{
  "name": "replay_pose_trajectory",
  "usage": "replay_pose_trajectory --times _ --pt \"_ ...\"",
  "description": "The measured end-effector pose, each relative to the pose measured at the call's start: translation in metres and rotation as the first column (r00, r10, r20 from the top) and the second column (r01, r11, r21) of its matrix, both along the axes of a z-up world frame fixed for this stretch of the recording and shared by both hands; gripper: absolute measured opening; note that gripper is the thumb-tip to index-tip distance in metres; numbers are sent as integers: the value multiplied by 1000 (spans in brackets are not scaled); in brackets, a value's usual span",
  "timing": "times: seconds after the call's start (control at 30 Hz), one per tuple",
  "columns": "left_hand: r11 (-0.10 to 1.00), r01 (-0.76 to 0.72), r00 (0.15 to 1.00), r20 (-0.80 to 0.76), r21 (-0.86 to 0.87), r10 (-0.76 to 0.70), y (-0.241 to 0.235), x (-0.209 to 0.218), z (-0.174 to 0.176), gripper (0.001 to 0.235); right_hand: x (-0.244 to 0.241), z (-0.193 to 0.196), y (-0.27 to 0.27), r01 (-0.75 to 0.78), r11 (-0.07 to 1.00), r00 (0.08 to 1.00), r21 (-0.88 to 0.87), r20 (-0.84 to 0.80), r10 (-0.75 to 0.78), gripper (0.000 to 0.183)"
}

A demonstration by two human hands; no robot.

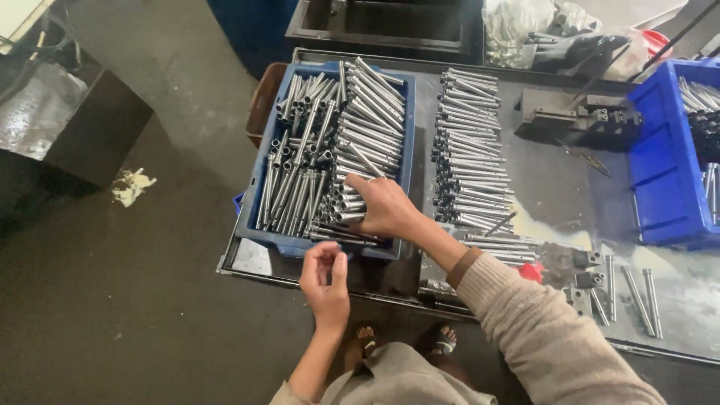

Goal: A person is taking metal rods from a storage bin and precisely placing them into a metal assembly fixture on a workbench.

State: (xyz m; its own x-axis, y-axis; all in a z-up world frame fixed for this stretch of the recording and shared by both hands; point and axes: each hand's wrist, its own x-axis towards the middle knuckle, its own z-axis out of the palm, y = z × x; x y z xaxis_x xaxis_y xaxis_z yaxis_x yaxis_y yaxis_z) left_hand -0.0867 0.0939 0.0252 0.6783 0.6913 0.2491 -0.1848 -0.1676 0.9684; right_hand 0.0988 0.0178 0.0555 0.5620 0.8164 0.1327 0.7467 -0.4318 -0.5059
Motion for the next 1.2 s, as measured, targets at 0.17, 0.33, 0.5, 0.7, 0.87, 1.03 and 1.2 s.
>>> replay_pose_trajectory --times 0.17,0.33,0.5,0.7,0.87,1.03,1.2 --pt "998 57 998 1 -13 -57 0 16 24 46 28 0 0 188 965 954 184 -269 -134 67" --pt "963 264 964 24 63 -266 -8 44 47 93 -10 64 -40 292 689 806 663 -559 196 22" --pt "550 835 537 188 18 -822 -42 77 52 123 -57 46 -109 420 628 869 655 -491 -68 47" --pt "368 903 408 180 -219 -895 -84 97 -52 121 -98 -28 -154 630 571 707 527 -693 -140 53" --pt "402 885 432 93 -234 -897 -88 108 -25 102 -118 19 -172 503 789 777 353 -585 -234 90" --pt "532 846 534 57 -40 -844 -102 107 -21 61 -127 16 -188 554 792 788 257 -468 -400 52" --pt "589 808 589 30 -16 -808 -93 108 -24 58 -128 -19 -191 708 612 695 353 -505 -512 21"
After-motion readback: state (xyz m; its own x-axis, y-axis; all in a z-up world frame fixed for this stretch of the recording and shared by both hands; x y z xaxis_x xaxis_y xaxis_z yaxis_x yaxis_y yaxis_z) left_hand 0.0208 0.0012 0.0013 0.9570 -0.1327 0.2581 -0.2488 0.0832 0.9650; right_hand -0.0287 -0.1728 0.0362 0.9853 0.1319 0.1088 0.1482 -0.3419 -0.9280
